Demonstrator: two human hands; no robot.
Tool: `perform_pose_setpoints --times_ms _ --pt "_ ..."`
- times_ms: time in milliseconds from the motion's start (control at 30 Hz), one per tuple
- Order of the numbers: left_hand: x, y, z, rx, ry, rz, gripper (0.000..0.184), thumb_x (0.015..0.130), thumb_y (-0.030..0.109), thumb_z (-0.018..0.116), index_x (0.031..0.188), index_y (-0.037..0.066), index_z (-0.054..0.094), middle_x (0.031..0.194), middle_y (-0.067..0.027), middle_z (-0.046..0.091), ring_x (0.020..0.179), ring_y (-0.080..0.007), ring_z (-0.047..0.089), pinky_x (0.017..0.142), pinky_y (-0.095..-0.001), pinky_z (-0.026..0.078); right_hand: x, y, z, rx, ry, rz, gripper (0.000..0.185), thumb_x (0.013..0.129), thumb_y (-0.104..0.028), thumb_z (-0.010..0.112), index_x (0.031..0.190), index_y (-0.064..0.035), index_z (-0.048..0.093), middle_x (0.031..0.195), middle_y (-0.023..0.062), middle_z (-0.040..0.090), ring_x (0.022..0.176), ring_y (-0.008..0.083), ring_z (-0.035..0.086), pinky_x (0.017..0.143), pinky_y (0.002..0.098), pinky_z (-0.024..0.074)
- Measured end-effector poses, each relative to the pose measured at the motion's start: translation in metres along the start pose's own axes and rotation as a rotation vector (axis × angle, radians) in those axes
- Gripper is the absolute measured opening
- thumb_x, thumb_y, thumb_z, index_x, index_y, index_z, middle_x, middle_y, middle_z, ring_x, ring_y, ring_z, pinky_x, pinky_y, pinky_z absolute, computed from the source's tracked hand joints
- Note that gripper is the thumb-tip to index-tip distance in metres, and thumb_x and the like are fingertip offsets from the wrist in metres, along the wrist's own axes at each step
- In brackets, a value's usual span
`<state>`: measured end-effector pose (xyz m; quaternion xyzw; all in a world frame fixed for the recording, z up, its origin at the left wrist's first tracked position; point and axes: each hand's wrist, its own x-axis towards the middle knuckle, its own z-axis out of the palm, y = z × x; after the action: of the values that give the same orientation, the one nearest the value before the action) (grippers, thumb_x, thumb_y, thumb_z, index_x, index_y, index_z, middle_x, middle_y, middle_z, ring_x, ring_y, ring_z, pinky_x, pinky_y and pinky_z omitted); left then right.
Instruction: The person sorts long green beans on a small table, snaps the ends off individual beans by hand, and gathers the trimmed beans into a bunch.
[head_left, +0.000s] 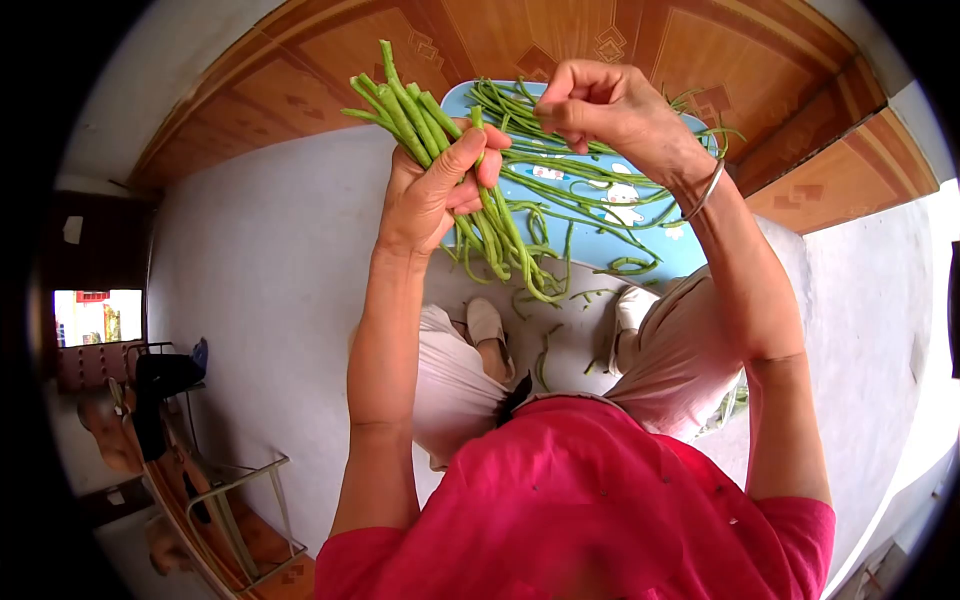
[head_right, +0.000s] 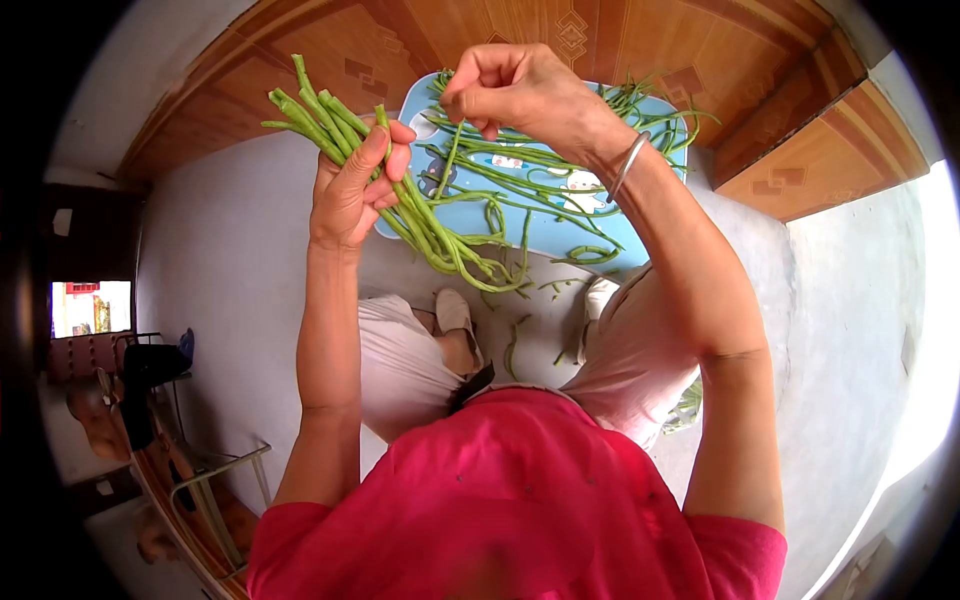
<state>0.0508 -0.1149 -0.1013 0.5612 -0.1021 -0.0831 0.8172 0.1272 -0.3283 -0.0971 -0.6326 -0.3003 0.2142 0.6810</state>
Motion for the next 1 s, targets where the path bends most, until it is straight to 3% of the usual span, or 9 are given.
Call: perform_pose_setpoints --times_ms 33,67,100,167,267,400,533,833,1000 --pt "0.001 0.001 -0.004 -0.029 0.024 0.03 0.023 0.091 0.021 0.06 0.097 -0.001 0.063 0.07 -0.0019 0.056 0.047 -0.0012 0.034 0.042 -0.0181 0.025 0.0 0.009 0.0 -0.258 -0.143 0.072 0.02 0.087 -0.015 0.061 0.073 -0.0009 0.064 0.074 0.0051 0.061 0.063 0.0119 0.055 0.063 0.0276 0.0478" --pt "0.001 0.002 -0.009 -0.027 0.011 0.046 0.023 0.092 0.02 0.059 0.1 -0.001 0.062 0.076 -0.0022 0.057 0.049 -0.0013 0.035 0.044 -0.0184 0.028 -0.005 0.019 0.007 -0.394 -0.227 -0.17 0.033 0.089 -0.029 0.06 0.075 -0.0004 0.068 0.081 0.0074 0.064 0.076 0.0188 0.06 0.077 0.0323 0.0484" --pt "0.001 0.003 -0.01 -0.025 0.033 0.06 0.023 0.093 0.021 0.057 0.101 0.0 0.061 0.077 -0.0018 0.056 0.051 -0.0012 0.035 0.045 -0.0179 0.028 -0.007 0.031 0.013 -0.512 -0.145 -0.144 0.041 0.089 -0.038 0.059 0.084 0.0007 0.069 0.088 0.0104 0.065 0.088 0.0245 0.061 0.086 0.0358 0.0459" --pt "0.003 0.002 -0.008 -0.021 0.082 0.089 0.023 0.095 0.021 0.053 0.103 0.001 0.06 0.079 -0.001 0.054 0.053 -0.0008 0.035 0.047 -0.0168 0.029 -0.005 0.021 0.035 -0.272 0.014 -0.221 0.046 0.09 -0.043 0.057 0.085 0.0015 0.066 0.086 0.0131 0.064 0.085 0.0261 0.061 0.08 0.0364 0.0468" --pt "0.007 0.0 -0.01 -0.045 0.164 0.138 0.023 0.096 0.021 0.052 0.104 0.001 0.059 0.081 -0.0005 0.054 0.054 -0.0013 0.035 0.048 -0.0174 0.03 -0.011 0.007 0.048 -0.483 -0.13 -0.154 0.043 0.092 -0.04 0.053 0.087 0.0027 0.059 0.08 0.018 0.061 0.079 0.0299 0.061 0.072 0.0413 0.0459" --pt "0.007 0.001 -0.009 -0.078 0.206 0.171 0.026 0.097 0.022 0.051 0.108 -0.001 0.058 0.084 -0.0022 0.055 0.056 -0.0022 0.036 0.05 -0.0186 0.031 -0.006 0.023 0.06 -0.779 -0.013 -0.287 0.033 0.096 -0.029 0.047 0.086 0.0022 0.045 0.068 0.0232 0.055 0.065 0.037 0.059 0.061 0.0472 0.044" --pt "0.01 -0.003 -0.013 -0.108 0.133 0.18 0.032 0.097 0.022 0.05 0.116 -0.003 0.055 0.094 -0.0067 0.059 0.058 -0.0031 0.037 0.052 -0.0193 0.033 -0.005 0.022 0.06 -0.524 -0.003 -0.13 0.024 0.096 -0.02 0.045 0.085 0.0016 0.046 0.058 0.0198 0.055 0.056 0.0355 0.06 0.053 0.0446 0.0456" --pt "0.008 -0.006 -0.003 0.053 0.123 0.094 0.034 0.096 0.025 0.05 0.113 -0.003 0.059 0.095 -0.0076 0.061 0.057 -0.0015 0.035 0.051 -0.0182 0.033 -0.012 0.003 0.063 -0.349 -0.027 0.072 0.038 0.099 -0.031 0.042 0.086 0.002 0.058 0.054 0.0055 0.057 0.042 0.0131 0.053 0.042 0.03 0.0428" --pt "0.009 -0.004 -0.007 -0.063 0.173 0.151 0.038 0.097 0.03 0.046 0.113 -0.002 0.059 0.099 -0.0145 0.064 0.056 -0.0037 0.034 0.052 -0.0208 0.032 -0.011 0.006 0.065 -0.29 -0.082 0.104 0.043 0.1 -0.033 0.039 0.08 0.0009 0.057 0.054 0.0047 0.057 0.042 0.0123 0.054 0.044 0.0288 0.044"
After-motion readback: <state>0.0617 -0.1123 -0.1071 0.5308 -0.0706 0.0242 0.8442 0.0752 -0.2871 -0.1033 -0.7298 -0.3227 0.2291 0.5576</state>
